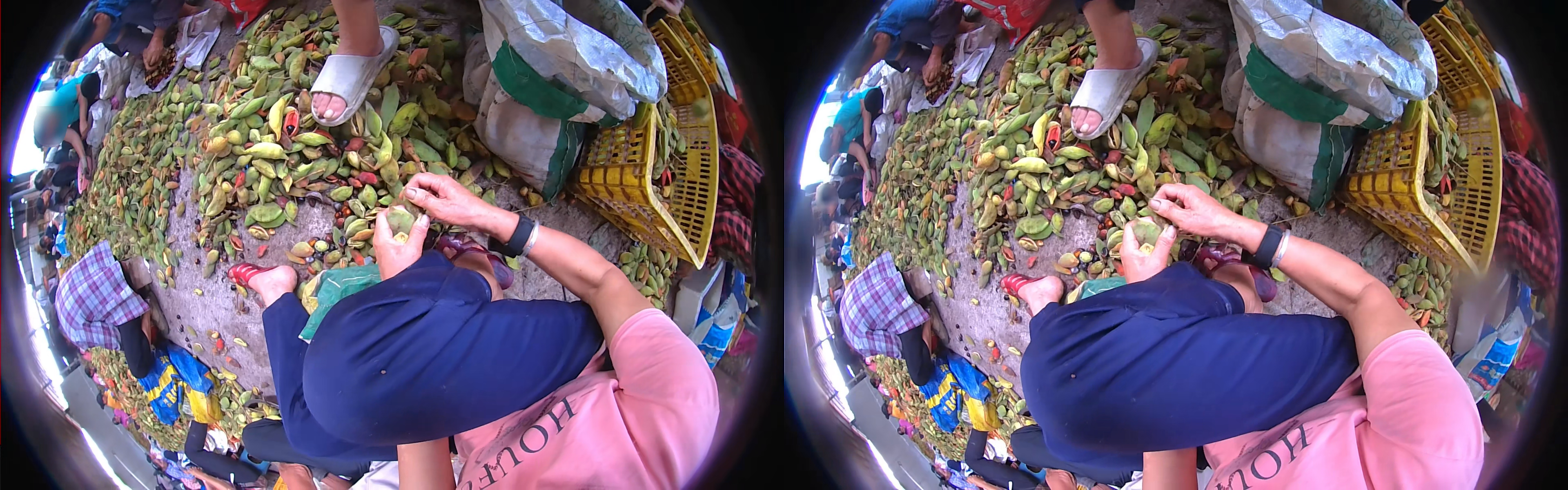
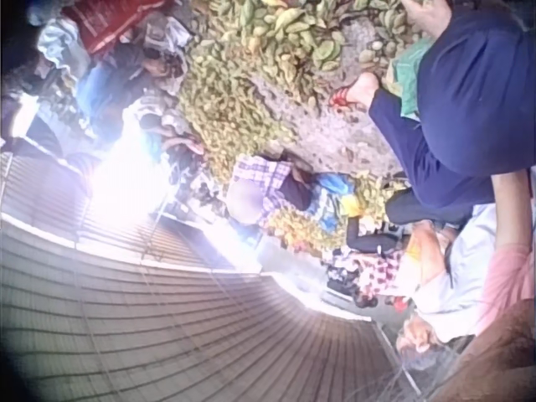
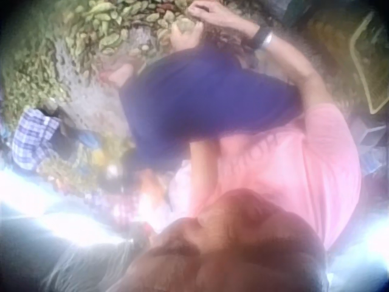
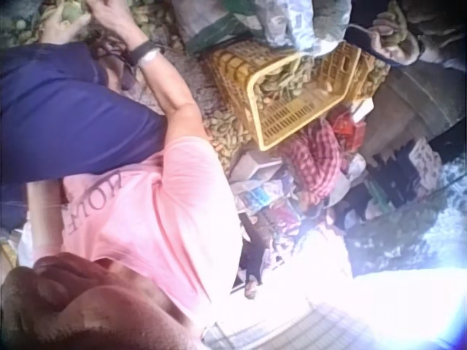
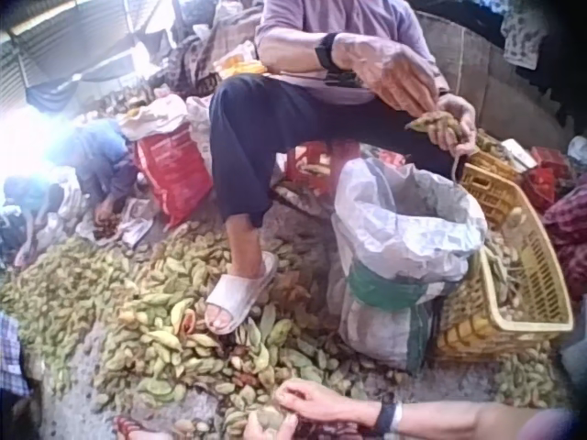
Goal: Sort and husk tropical fruit pods in a warehouse setting.
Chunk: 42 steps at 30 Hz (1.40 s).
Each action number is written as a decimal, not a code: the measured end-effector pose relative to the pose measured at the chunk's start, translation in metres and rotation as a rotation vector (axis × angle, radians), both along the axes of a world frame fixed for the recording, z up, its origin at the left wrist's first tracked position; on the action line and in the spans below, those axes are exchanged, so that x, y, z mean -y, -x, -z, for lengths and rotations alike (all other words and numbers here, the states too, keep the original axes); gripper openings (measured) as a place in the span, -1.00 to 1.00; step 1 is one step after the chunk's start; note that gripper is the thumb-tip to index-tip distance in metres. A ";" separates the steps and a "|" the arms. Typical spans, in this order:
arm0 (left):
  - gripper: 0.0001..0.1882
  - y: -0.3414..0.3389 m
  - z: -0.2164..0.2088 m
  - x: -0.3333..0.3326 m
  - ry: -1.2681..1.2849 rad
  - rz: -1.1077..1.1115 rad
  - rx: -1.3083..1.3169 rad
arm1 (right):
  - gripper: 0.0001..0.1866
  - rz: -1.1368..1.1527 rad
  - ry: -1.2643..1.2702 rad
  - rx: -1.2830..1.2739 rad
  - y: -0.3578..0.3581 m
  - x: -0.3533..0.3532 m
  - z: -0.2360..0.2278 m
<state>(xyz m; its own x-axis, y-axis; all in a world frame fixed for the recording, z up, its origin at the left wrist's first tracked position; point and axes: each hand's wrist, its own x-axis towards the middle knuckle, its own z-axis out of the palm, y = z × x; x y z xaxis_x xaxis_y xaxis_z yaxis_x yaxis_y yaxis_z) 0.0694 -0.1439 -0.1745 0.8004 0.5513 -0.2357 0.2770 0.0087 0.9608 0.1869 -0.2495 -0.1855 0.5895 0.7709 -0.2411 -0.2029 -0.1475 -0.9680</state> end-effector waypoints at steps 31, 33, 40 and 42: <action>-0.77 0.012 -0.021 -0.016 0.405 0.196 -0.180 | -0.64 -0.621 -0.133 0.458 -0.019 0.012 -0.029; -0.77 0.003 -0.031 -0.008 0.421 0.190 -0.229 | -0.68 -0.523 -0.172 0.556 -0.012 0.023 -0.020; -0.72 -0.001 -0.037 -0.004 0.653 0.083 -0.201 | -0.82 0.144 -0.004 0.845 -0.053 0.047 -0.105; -0.66 0.006 -0.030 -0.011 0.698 0.050 -0.135 | -0.87 0.343 0.135 1.142 -0.084 0.072 -0.173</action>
<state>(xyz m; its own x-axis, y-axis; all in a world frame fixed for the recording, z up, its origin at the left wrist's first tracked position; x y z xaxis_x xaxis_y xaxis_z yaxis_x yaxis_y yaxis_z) 0.0634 -0.1325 -0.1445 0.7596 0.1990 -0.6193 0.4096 0.5933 0.6930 0.2714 -0.3220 -0.0123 0.6850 0.5406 0.4884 0.7145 -0.3675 -0.5953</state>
